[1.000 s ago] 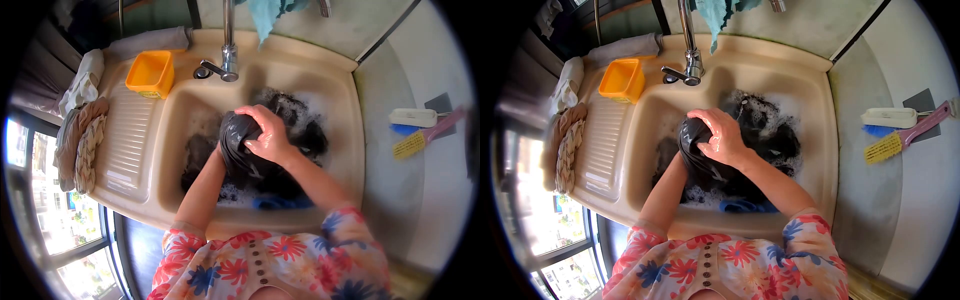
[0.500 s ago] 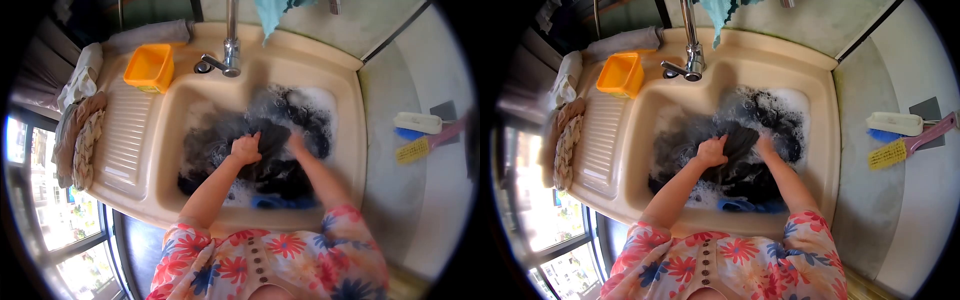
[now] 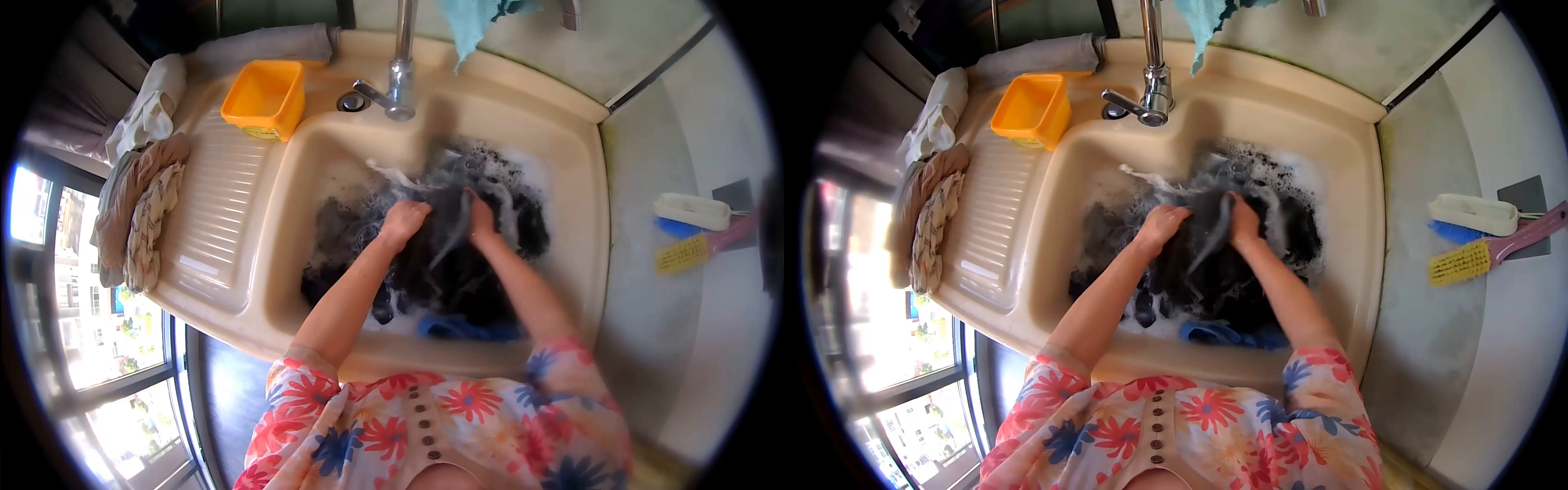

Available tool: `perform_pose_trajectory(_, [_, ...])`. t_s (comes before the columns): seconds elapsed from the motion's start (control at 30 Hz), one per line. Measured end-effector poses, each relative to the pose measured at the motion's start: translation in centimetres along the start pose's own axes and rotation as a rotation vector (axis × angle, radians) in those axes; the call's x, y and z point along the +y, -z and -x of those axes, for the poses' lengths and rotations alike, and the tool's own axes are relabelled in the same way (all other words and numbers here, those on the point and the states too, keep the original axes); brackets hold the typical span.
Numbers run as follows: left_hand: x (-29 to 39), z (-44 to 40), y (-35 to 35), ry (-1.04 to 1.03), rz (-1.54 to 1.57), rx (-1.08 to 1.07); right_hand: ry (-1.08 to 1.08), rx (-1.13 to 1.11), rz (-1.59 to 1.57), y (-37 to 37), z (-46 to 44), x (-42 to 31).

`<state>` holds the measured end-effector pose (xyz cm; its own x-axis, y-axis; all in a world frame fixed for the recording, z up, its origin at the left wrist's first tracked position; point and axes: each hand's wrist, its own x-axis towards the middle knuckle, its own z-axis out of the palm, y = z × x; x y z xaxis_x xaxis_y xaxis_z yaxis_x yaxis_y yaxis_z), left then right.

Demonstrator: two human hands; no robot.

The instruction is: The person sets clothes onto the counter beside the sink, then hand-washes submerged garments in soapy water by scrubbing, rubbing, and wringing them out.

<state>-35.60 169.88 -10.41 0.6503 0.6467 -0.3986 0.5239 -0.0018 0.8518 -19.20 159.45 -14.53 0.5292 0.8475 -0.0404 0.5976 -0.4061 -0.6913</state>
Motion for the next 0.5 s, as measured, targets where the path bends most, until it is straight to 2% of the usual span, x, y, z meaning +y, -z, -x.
perform_pose_trajectory(0.03, [2.9,1.2,0.6,0.238,0.059,0.013,0.097,0.122,0.117,-0.6,-0.4,3.7])
perform_pose_trajectory(0.07, [2.0,0.5,0.8,0.029,-0.223,0.157,-0.027,0.037,0.169,0.7,-0.2,3.5])
perform_pose_trajectory(0.1, [0.7,-0.1,1.2,-0.183,-0.503,0.300,0.017,0.114,0.256,0.8,0.8,3.5])
perform_pose_trajectory(0.17, [-2.5,-0.9,2.4,-0.338,-0.756,0.541,0.110,0.279,0.423,0.9,3.3,3.3])
perform_pose_trajectory(0.2, [-4.8,-1.3,3.0,-0.236,-0.813,0.413,-0.076,0.081,0.424,1.5,3.5,2.6])
perform_pose_trajectory(0.27, [-7.3,-1.8,4.2,0.010,-0.836,0.204,-0.245,-0.021,0.450,-0.7,2.4,7.7])
perform_pose_trajectory(0.33, [-7.5,-1.8,5.4,0.295,-0.759,0.048,-0.303,-0.055,0.485,-0.5,1.7,7.3])
perform_pose_trajectory(0.4, [-7.5,-0.7,5.9,0.324,-0.750,0.121,-0.259,-0.031,0.540,1.2,1.9,5.3])
perform_pose_trajectory(0.5, [-6.2,-1.4,6.3,0.280,-0.681,0.168,-0.181,-0.009,0.090,6.7,1.0,-1.0])
